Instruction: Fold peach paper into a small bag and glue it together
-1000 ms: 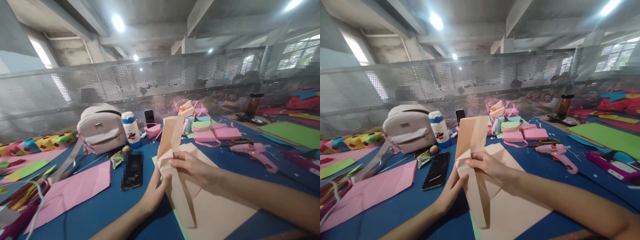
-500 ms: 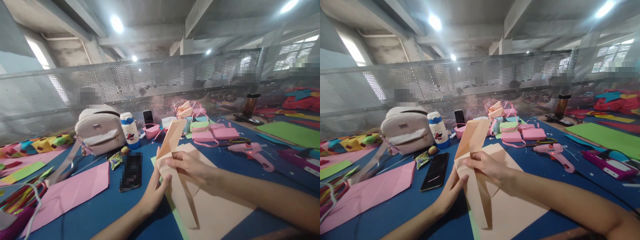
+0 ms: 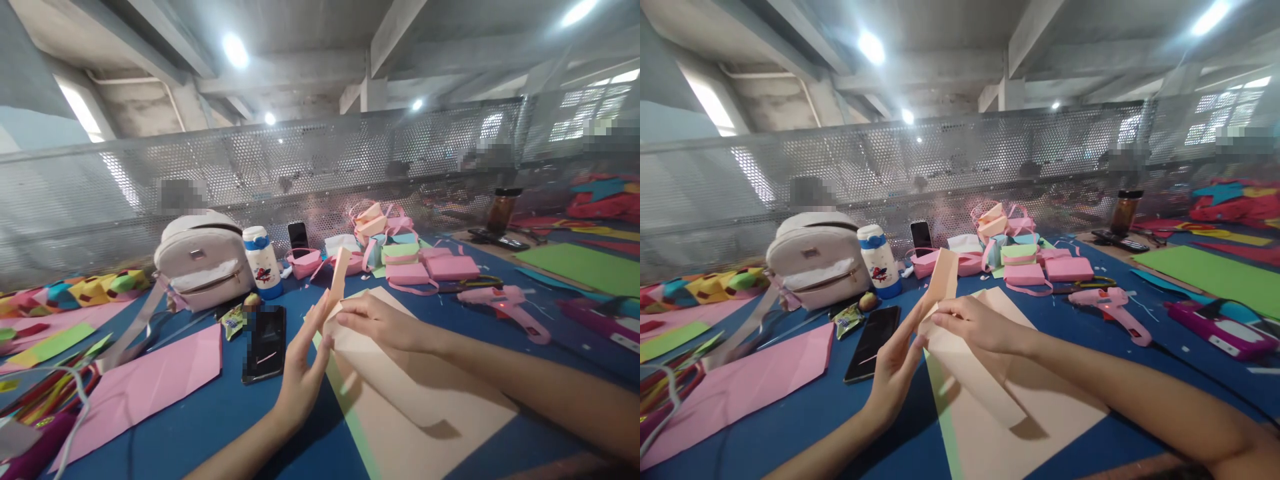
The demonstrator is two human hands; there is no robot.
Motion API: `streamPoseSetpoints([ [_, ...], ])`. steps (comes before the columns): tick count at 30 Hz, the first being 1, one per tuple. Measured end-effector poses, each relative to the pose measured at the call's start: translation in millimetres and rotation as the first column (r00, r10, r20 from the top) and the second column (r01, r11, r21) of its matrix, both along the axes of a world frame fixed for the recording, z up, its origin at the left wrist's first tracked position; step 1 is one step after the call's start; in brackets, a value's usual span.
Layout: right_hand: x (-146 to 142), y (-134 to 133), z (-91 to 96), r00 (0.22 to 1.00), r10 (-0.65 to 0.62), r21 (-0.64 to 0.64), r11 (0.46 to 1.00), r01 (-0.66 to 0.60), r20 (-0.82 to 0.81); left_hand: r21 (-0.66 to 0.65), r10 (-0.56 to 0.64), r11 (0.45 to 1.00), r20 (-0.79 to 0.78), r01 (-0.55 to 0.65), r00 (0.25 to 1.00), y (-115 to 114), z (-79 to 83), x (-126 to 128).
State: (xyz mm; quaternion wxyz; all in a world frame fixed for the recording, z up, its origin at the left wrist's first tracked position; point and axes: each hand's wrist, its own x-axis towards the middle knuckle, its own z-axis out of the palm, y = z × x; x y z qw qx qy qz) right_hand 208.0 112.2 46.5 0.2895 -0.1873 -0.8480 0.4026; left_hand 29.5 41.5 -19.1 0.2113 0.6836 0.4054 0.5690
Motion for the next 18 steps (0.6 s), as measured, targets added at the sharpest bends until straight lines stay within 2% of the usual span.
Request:
streamPoseSetpoints([
  [4, 0, -1, 2.4, 0.999, -0.032, -0.059, 0.998, 0.031, -0.015, 0.037, -0.016, 0.999, -0.054, 0.018, 0.998, -3, 5.4, 3],
  [10, -4, 1, -2.3, 0.985, -0.125, -0.181, 0.978, 0.103, -0.116, 0.07, 0.024, 0.997, -0.057, -0.02, 0.998, 0, 6.8, 3],
  [14, -9, 2, 0.0, 0.976, -0.118, -0.231, 0.97, 0.074, -0.185, 0.137, 0.058, 0.989, -0.078, -0.047, 0.995, 4, 8.9, 1],
  [18, -16, 4, 8.1, 0.978, -0.077, -0.235, 0.972, 0.03, -0.196, 0.252, 0.143, 0.962, -0.147, -0.102, 0.979, 10, 14.1, -5],
])
